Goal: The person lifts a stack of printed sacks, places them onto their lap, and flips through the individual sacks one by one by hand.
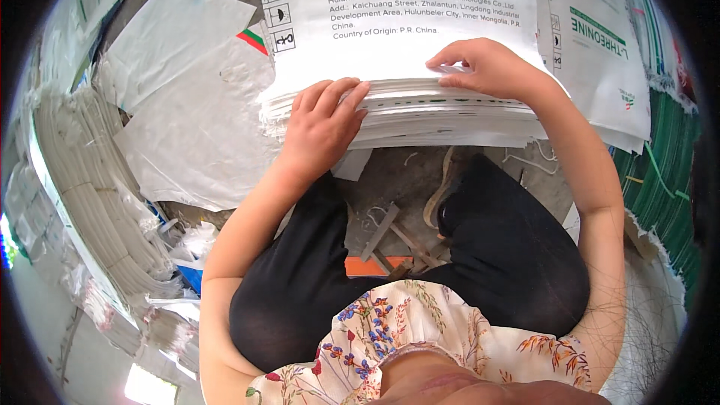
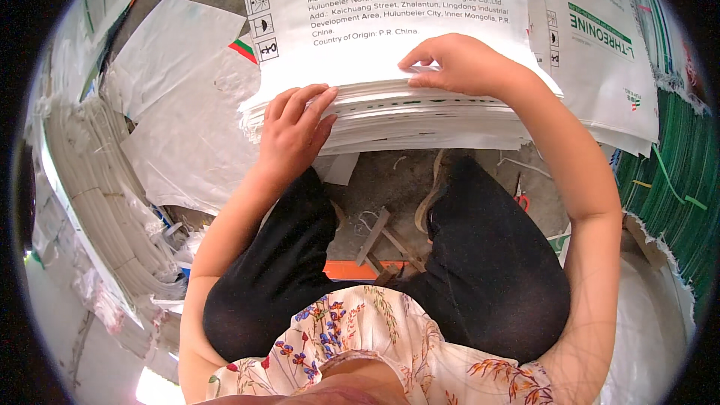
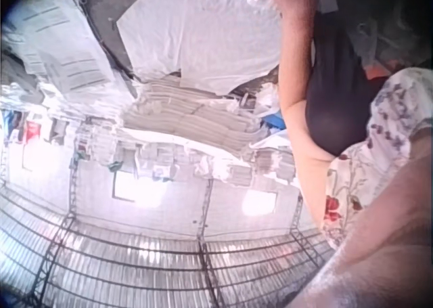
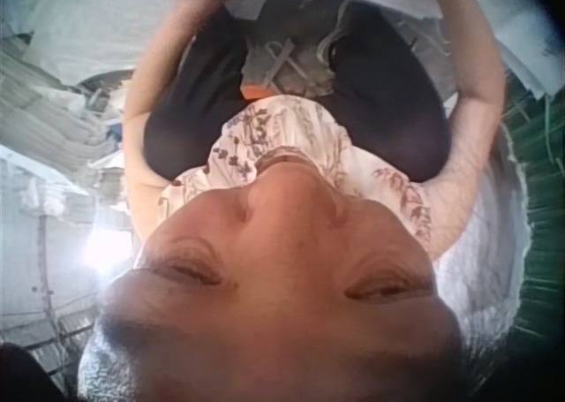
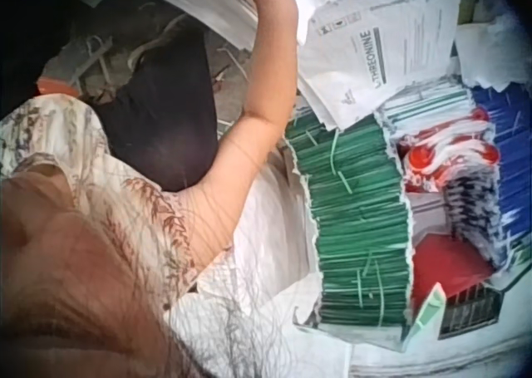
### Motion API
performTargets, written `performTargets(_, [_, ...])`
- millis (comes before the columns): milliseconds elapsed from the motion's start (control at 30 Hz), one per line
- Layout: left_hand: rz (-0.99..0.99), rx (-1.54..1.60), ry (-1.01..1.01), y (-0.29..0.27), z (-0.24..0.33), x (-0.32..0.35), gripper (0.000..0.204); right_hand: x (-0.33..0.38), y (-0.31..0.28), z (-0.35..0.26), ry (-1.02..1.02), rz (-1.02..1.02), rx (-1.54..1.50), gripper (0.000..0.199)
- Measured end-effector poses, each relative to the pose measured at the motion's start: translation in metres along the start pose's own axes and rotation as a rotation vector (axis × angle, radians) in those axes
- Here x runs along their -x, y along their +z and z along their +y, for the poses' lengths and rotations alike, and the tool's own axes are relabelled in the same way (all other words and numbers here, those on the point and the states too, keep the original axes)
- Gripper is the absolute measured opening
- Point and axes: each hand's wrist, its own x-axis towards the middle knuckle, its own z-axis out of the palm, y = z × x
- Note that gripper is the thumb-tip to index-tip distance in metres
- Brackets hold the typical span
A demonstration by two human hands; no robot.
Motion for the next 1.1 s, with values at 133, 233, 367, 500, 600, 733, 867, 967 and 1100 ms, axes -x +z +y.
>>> performTargets(133, [0.011, -0.067, 0.027, 0.007, -0.002, 0.004, 0.051, -0.006, -0.003, 0.006, 0.038, -0.045, -0.122, 0.032])
performTargets(233, [0.017, -0.062, 0.03, 0.009, -0.004, 0.004, 0.053, -0.01, -0.003, 0.006, -0.001, -0.019, -0.088, 0.028])
performTargets(367, [-0.002, -0.071, 0.013, 0.01, -0.004, 0.006, 0.053, -0.015, 0.001, -0.003, 0.021, 0.05, -0.002, 0.027])
performTargets(500, [0.018, -0.088, 0.038, 0.014, -0.002, 0.006, 0.053, -0.024, 0.008, 0.031, -0.228, 0.316, 0.103, 0.036])
performTargets(600, [0.002, -0.09, 0.036, 0.013, -0.003, 0.008, 0.052, -0.023, 0.004, 0.034, -0.18, 0.17, -0.008, 0.036])
performTargets(733, [-0.003, -0.113, 0.009, 0.009, -0.002, 0.004, 0.054, -0.008, -0.001, 0.008, -0.17, 0.033, 0.039, 0.034])
performTargets(867, [-0.036, -0.097, -0.014, 0.008, -0.001, 0.001, 0.053, -0.012, -0.007, 0.015, -0.165, -0.016, -0.004, 0.039])
performTargets(967, [-0.034, -0.119, -0.006, 0.008, 0.0, 0.002, 0.051, -0.017, -0.005, 0.02, -0.099, -0.019, -0.082, 0.037])
performTargets(1100, [0.013, -0.129, 0.02, 0.014, -0.004, 0.009, 0.05, -0.02, 0.008, 0.017, -0.125, 0.289, -0.093, 0.033])
